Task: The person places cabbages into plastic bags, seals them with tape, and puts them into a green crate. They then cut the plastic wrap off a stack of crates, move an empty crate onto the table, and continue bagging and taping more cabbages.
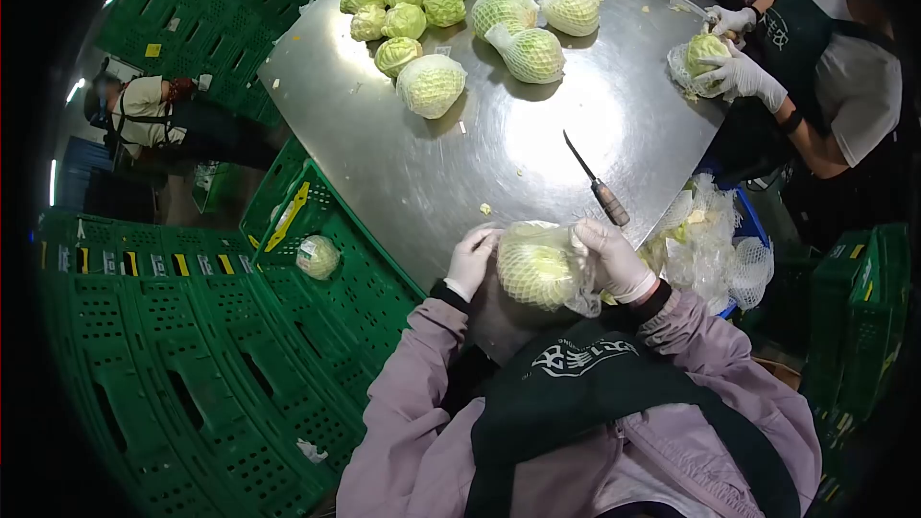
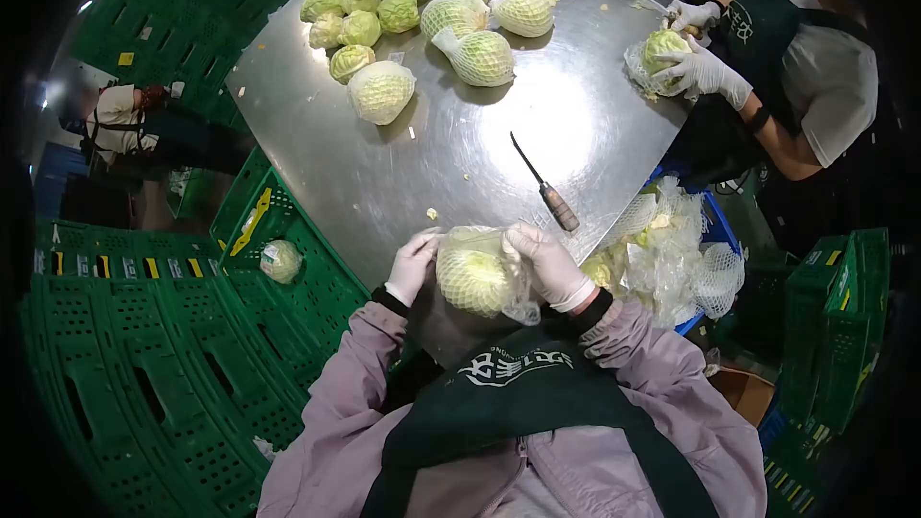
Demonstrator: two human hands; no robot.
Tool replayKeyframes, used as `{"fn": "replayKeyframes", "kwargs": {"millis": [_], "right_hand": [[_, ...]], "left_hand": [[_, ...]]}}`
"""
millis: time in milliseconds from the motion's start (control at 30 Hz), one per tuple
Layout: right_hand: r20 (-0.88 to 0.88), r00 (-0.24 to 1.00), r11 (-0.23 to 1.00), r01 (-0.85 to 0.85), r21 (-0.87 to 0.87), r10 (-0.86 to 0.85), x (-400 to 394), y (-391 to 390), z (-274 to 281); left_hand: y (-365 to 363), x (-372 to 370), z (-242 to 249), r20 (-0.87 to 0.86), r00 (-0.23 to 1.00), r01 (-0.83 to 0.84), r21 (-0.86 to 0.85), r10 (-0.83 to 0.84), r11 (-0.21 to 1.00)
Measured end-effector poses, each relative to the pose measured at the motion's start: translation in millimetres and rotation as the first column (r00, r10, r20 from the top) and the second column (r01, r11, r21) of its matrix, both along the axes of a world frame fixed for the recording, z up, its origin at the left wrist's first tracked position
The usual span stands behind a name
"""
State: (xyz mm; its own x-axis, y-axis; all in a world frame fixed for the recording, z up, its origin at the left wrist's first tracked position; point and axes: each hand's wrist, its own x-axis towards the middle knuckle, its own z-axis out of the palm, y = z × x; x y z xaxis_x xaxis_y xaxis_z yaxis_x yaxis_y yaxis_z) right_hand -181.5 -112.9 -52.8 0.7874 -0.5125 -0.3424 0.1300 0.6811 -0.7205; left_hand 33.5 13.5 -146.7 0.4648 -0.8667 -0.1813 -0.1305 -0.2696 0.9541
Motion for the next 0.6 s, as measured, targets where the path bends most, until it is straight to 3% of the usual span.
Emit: {"fn": "replayKeyframes", "kwargs": {"millis": [33,67,100,133,167,200,233,267,300,333,367,400,433,467,500,533,567,600], "right_hand": [[0.0,1.0,1.0,0.003,0.001,-0.003,0,-3,3],[0.088,0.991,0.988,-0.108,0.109,0.099,-1,-6,3],[0.184,0.964,0.952,-0.226,0.208,0.189,-2,-6,5],[0.256,0.922,0.925,-0.338,0.175,0.289,0,-5,9],[0.254,0.923,0.924,-0.338,0.177,0.289,0,-4,17],[0.273,0.876,0.876,-0.451,0.17,0.397,-1,-3,28],[0.292,0.817,0.817,-0.554,0.161,0.497,-2,-2,38],[0.359,0.777,0.777,-0.602,0.184,0.517,0,-1,48],[0.231,0.813,0.78,-0.58,0.234,0.535,-2,0,81],[0.084,0.879,0.867,-0.477,0.142,0.469,-4,-1,93],[-0.054,0.926,0.927,-0.373,0.033,0.374,-7,-2,98],[-0.05,0.98,0.981,-0.192,-0.029,0.19,-8,-4,95],[-0.054,0.982,0.982,-0.185,-0.029,0.183,-12,-11,86],[0.022,0.991,0.975,-0.131,0.18,0.129,-17,-21,73],[0.086,0.994,0.92,-0.088,0.383,0.059,-18,-28,63],[-0.049,0.997,0.808,0.082,0.584,-0.066,-16,-31,56],[-0.057,0.996,0.807,0.085,0.584,-0.064,-18,-26,45],[0.061,0.995,0.745,0.019,0.667,-0.08,-20,-19,34]], "left_hand": [[1,5,-12,-0.461,0.887,-0.025,-0.071,-0.011,0.997],[5,4,-6,-0.728,0.686,-0.046,-0.06,-0.012,0.997],[0,0,1,-0.729,0.684,-0.042,-0.056,-0.012,0.998],[-9,-6,7,-0.738,0.67,-0.028,-0.133,-0.08,0.991],[-16,-14,15,-0.74,0.656,-0.017,-0.211,-0.148,0.977],[-19,-20,25,-0.94,0.256,0.0,-0.236,-0.228,0.972],[-20,-26,35,-0.94,0.254,0.001,-0.236,-0.228,0.972],[-23,-31,45,-0.95,0.102,0.045,-0.292,-0.295,0.955],[-25,-36,57,-0.935,-0.062,0.081,-0.354,-0.35,0.932],[-24,-40,73,-0.967,-0.082,0.096,-0.247,-0.239,0.964],[-19,-44,63,-0.968,-0.087,0.098,-0.245,-0.237,0.965],[-12,-51,50,-0.939,-0.182,-0.014,-0.295,-0.293,0.955],[-9,-56,37,-0.895,-0.27,-0.129,-0.333,-0.356,0.934],[-17,-59,38,-0.719,-0.385,-0.138,-0.575,-0.579,0.806],[-15,-59,43,-0.716,-0.393,-0.136,-0.576,-0.577,0.806],[-11,-59,49,-0.804,-0.3,-0.088,-0.512,-0.513,0.855],[-7,-61,56,-0.876,-0.199,-0.052,-0.437,-0.439,0.898],[-14,-69,62,-0.785,-0.269,-0.124,-0.547,-0.558,0.828]]}}
